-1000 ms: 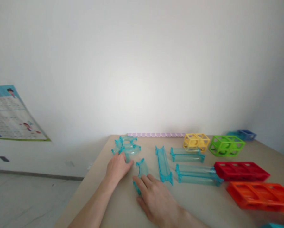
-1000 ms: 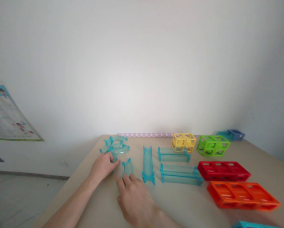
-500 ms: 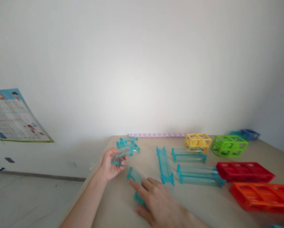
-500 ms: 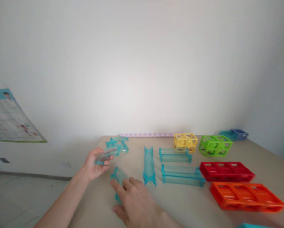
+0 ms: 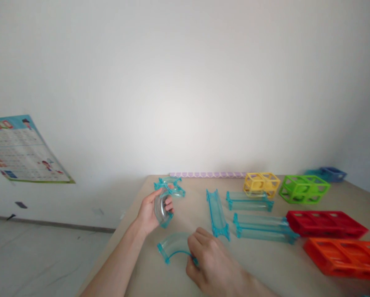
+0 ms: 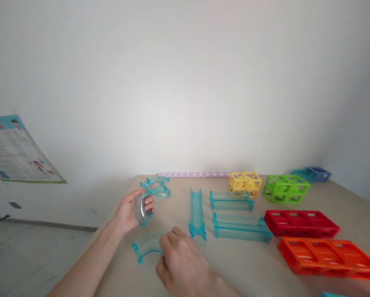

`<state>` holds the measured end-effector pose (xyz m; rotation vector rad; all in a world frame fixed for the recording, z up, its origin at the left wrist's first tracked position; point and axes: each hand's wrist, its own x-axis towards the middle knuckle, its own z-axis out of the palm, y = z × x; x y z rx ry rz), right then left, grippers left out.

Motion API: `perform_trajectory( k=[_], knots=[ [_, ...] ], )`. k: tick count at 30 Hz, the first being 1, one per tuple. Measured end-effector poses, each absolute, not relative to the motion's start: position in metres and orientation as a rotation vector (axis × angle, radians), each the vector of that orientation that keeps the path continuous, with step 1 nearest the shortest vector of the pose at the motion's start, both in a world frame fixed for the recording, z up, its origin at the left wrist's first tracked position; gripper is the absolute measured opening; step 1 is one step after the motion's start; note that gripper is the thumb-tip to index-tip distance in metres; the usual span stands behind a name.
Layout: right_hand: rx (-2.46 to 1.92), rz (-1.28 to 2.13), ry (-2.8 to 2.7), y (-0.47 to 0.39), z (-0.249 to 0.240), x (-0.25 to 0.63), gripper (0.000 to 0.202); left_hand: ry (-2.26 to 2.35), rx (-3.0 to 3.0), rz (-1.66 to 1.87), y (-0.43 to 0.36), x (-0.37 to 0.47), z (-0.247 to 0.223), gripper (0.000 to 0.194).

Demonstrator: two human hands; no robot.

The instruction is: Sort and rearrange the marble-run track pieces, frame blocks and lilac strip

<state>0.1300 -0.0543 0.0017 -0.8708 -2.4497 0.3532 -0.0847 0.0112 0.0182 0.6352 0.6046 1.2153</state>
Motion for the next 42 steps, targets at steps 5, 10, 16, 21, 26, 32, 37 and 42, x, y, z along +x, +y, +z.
perform_trajectory(
  k=[5,10,16,21,26,32,37,42],
  knots=[
    [-0.894,0.455,-2.084,-0.056,0.000,0.132,0.016,0.590,0.718,1.308,0.012,-0.088,0.014,0.025],
    [-1.042,0.646,-1.867,-0.053,-0.009,0.130,0.023,0.484,0.959,1.265,0.005,-0.077,0.010,0.045],
    [-0.991,0.564,-1.895,-0.052,-0.011,0.129,0.019,0.656,1.035,1.205,-0.006,-0.056,0.012,0.049],
    [-0.686,0.403,-2.061,-0.057,-0.002,0.133,0.009,0.704,0.884,0.985,-0.007,-0.064,0.015,0.046],
    [-0.409,0.216,-2.226,-0.061,0.015,0.138,0.019,0.740,0.761,0.732,-0.010,-0.065,0.014,0.026],
    [-0.390,0.233,-2.314,-0.060,0.022,0.141,0.026,0.694,0.743,0.405,-0.019,-0.059,0.007,0.042],
    [-0.488,0.123,-2.244,-0.058,0.015,0.139,0.035,0.683,0.716,0.569,-0.016,-0.062,0.009,0.032],
    [-0.737,0.185,-2.034,-0.061,0.009,0.140,0.027,0.606,0.928,0.955,-0.009,-0.061,0.013,0.029]
  ],
)
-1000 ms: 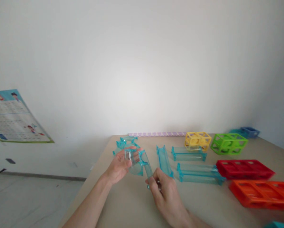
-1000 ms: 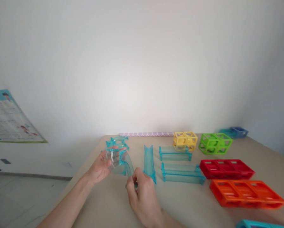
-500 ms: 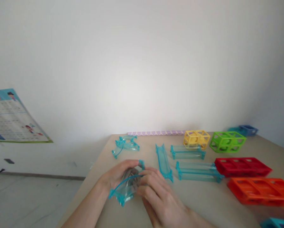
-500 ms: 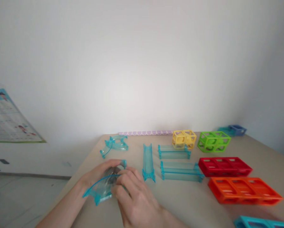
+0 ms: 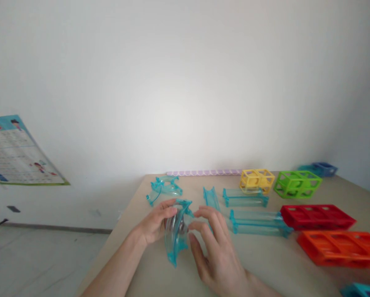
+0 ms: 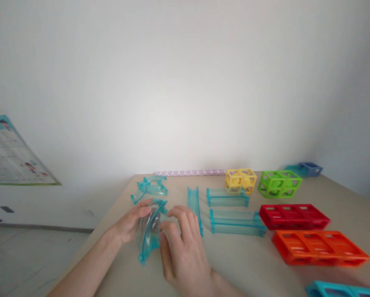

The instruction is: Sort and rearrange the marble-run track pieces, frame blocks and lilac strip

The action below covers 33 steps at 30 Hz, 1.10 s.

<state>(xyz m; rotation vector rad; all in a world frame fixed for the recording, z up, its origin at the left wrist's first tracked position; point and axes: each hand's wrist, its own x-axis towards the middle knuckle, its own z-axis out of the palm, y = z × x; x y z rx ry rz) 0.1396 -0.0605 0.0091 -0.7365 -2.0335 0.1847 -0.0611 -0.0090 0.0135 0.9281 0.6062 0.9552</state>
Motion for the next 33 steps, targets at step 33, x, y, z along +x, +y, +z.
perform_trajectory(
  k=[33],
  knots=[
    [-0.824,0.755,-2.025,-0.059,-0.002,0.136,0.027,0.940,1.054,1.239,-0.007,-0.051,0.020,0.034]
  ],
)
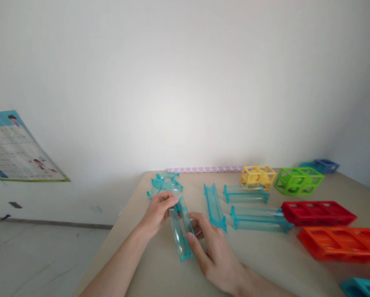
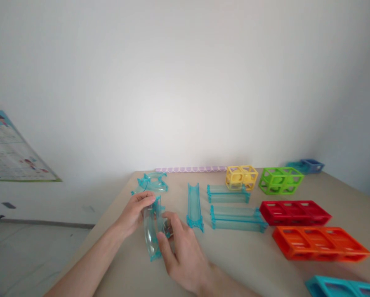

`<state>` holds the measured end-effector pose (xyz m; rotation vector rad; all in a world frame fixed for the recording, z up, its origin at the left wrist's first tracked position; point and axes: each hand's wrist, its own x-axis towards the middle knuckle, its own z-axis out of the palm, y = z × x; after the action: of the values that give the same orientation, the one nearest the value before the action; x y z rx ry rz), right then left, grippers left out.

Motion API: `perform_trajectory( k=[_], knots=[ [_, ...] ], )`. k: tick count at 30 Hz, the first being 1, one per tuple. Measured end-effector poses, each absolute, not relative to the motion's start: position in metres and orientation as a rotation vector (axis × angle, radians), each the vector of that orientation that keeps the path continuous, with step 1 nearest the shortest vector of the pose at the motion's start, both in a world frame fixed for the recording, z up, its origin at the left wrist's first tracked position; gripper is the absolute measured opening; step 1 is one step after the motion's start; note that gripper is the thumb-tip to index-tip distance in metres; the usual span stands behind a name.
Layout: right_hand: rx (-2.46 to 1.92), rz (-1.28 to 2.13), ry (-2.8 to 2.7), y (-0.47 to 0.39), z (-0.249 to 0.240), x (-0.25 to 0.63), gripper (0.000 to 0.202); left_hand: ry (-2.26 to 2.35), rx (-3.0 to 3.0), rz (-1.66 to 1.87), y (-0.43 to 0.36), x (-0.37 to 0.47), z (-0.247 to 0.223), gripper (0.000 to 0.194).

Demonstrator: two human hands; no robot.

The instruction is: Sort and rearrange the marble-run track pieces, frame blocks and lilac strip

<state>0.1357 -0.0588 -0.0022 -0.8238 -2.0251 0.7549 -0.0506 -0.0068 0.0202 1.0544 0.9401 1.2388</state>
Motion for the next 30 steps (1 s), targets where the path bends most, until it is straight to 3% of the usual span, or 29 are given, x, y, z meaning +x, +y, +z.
perform_trajectory(
  k=[7,15,23,30],
  knots=[
    [-0.872,0.648,-2.004,-0.075,0.003,0.134,0.056,0.703,1.258,1.186,-0.011,-0.057,0.017,0.034],
    [-0.810,-0.010,-2.486,-0.095,-0.010,0.212,0.022,0.567,1.219,1.096,-0.010,-0.058,0.013,0.034],
    [-1.236,-0.319,-2.355,-0.102,-0.010,0.282,0.054,0.583,1.166,1.155,-0.009,-0.058,0.015,0.029],
    [-1.363,-0.530,-2.229,-0.119,-0.041,0.297,0.045,0.619,1.085,1.273,-0.005,-0.063,0.012,0.026]
  ],
)
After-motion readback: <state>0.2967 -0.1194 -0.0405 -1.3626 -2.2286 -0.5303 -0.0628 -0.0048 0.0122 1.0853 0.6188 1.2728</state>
